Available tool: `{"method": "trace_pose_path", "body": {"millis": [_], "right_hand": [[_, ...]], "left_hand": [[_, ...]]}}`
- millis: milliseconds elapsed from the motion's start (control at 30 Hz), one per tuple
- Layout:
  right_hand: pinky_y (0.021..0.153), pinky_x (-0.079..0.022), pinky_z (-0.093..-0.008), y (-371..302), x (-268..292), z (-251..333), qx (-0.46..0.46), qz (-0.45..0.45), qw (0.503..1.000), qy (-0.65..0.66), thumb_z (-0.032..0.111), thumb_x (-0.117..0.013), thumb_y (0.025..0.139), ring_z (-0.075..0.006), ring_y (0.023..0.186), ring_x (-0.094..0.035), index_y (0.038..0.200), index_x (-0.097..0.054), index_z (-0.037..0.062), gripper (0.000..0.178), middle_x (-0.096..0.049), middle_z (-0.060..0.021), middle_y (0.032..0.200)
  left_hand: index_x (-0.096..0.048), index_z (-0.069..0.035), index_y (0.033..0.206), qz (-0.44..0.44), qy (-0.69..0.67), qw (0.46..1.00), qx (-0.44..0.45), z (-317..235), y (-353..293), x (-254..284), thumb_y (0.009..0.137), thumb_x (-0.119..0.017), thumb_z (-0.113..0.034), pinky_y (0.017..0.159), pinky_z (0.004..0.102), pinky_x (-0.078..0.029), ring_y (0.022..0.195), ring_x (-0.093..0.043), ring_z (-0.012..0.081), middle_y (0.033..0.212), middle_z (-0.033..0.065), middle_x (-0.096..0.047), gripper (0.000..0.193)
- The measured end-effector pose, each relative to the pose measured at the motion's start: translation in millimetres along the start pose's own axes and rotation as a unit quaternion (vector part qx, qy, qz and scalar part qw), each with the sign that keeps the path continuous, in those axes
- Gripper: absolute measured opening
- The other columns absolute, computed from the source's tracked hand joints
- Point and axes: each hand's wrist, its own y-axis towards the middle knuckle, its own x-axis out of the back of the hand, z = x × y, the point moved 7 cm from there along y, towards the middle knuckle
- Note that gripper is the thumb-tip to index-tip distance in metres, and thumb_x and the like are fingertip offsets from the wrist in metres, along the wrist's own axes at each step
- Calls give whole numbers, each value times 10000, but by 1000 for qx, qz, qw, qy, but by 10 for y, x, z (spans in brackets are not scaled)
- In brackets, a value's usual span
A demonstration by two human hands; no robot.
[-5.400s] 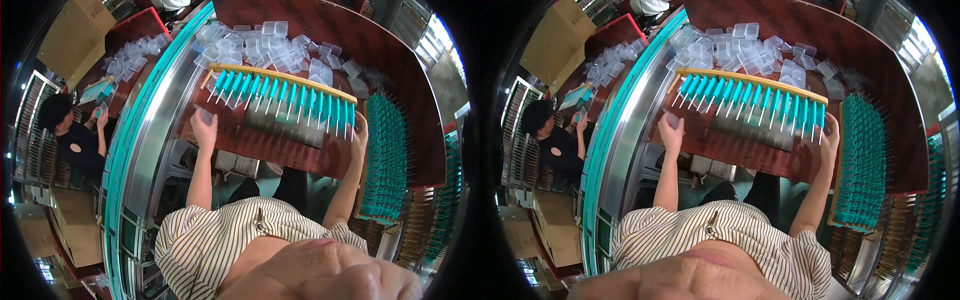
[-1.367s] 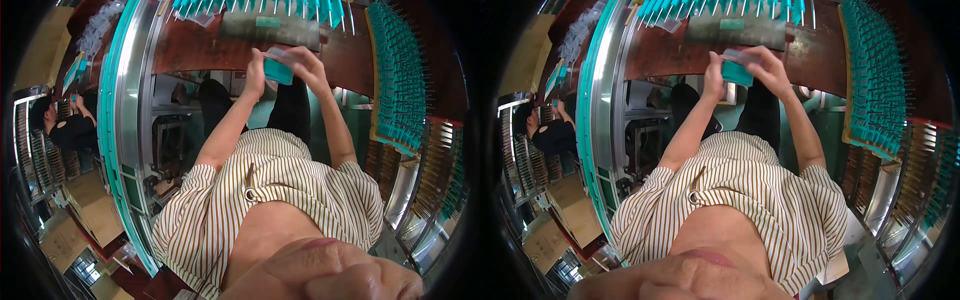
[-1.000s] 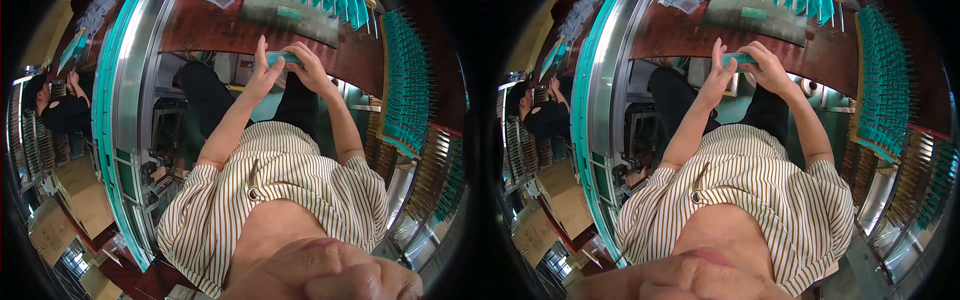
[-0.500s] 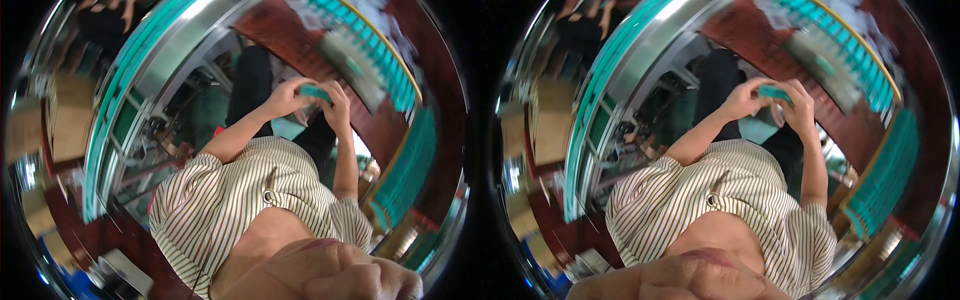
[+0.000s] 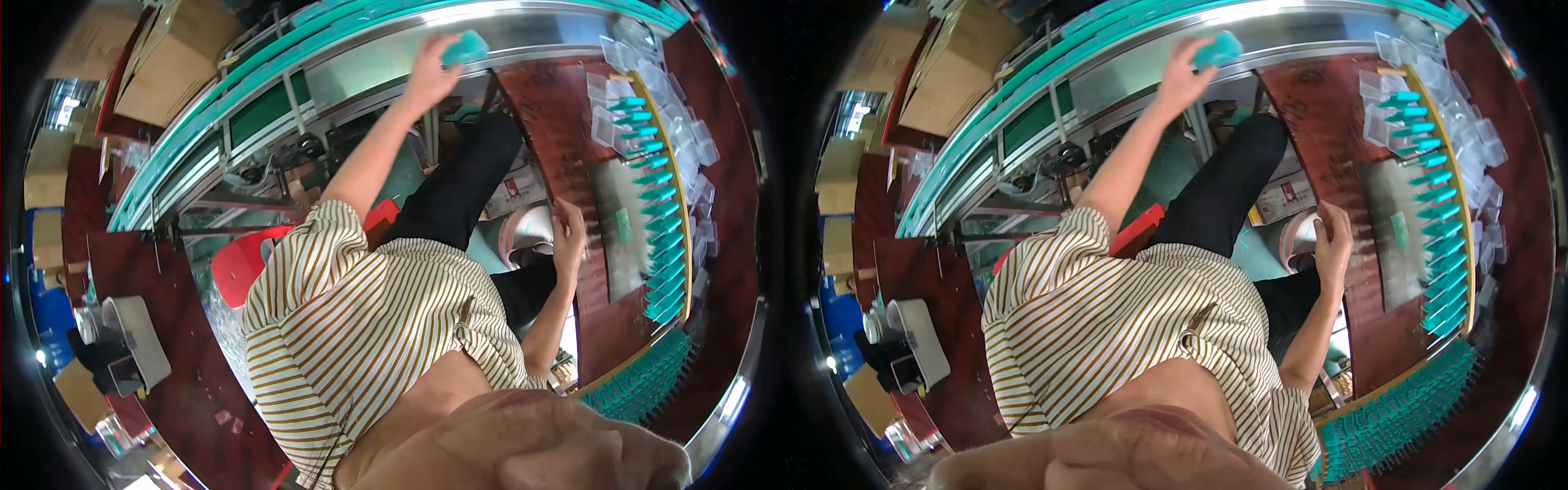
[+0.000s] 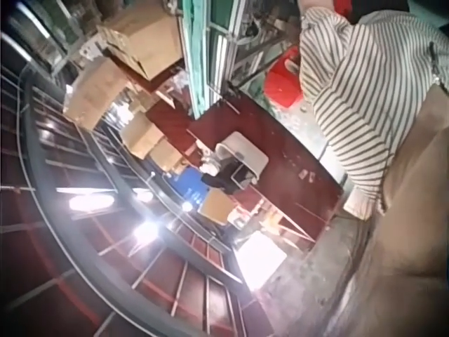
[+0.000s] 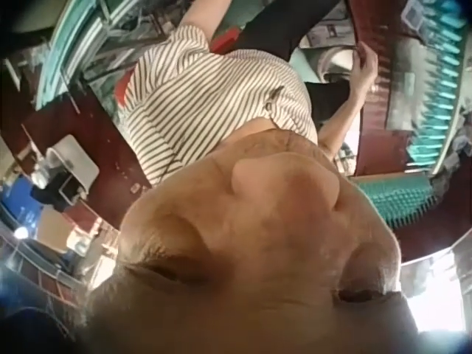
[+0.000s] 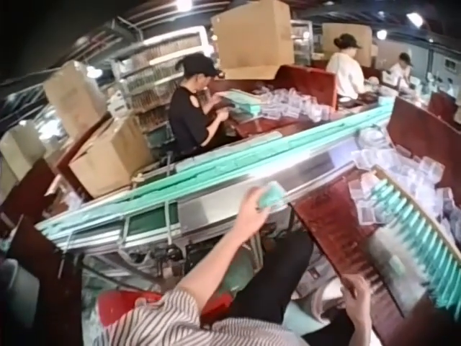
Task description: Packaging green plastic components into transparent plastic containers at a production workstation.
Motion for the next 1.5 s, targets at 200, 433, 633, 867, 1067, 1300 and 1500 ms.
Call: {"method": "trace_pose_path", "body": {"millis": [200, 433, 633, 867, 1067, 1300, 1500], "right_hand": [[769, -437, -241, -141, 265, -100, 8, -40, 999, 28, -97, -504, 782, -165, 882, -571, 1012, -578, -16, 254, -569, -85, 960], [754, -433, -235, -545, 847, -232, -31, -167, 983, 64, -81, -499, 800, -148, 861, -566, 962, -584, -33, 189, -574, -79, 906], [740, -409, -217, -1276, 1481, -494, -104, -315, 942, 50, -39, -516, 820, -105, 816, -530, 946, -585, -28, 145, -560, -37, 864], [756, -393, -219, -1768, 2045, -601, -123, -508, 849, 81, 46, -590, 804, -93, 841, -494, 903, -540, -4, 121, -546, -26, 898], [774, -413, -251, -1346, 2466, -441, -70, -512, 840, 163, 126, -681, 738, -108, 866, -506, 1103, -484, 22, 428, -542, -31, 956], [789, -413, -253, -1404, 2552, -616, -102, -442, 879, 146, 201, -720, 705, -112, 879, -514, 1168, -475, 21, 554, -556, -33, 968], [787, -474, -253, -1396, 2580, -603, -76, -415, 895, 144, 322, -747, 692, -110, 819, -594, 1178, -454, -14, 659, -579, -61, 910]], "left_hand": [[-580, -115, 1090, 71, 171, 981, -62, 530, 397, 43, 675, -681, -152, 933, 368, -385, 1109, -454, 308, 1184, 148, -494, 429], [-596, -88, 1049, -95, 315, 920, -214, -475, 383, -611, 728, -655, -226, 863, 383, -410, 1018, -524, 306, 1107, 135, -562, 355], [-644, -57, 858, 248, 33, 967, 44, -1033, 47, -2711, 760, -602, -401, 735, 425, -463, 811, -598, 361, 824, 196, -626, 360], [-579, -18, 1026, 242, -206, 947, 42, -386, 297, -3370, 686, -677, -380, 784, 381, -471, 926, -583, 331, 966, 179, -615, 507], [-490, 33, 1106, 319, -158, 915, 190, -2, 319, -2724, 774, -599, -145, 615, 311, -496, 747, -592, 210, 945, 151, -591, 392], [-428, -27, 1177, 337, -438, 756, 351, -791, -530, -2302, 808, -538, -53, 651, 319, -534, 856, -572, 218, 1108, 112, -506, 386], [-466, -8, 1126, 555, -422, 629, 344, -2039, -1623, -2815, 857, -538, -181, 623, 325, -541, 786, -591, 217, 942, 109, -542, 328]]}}
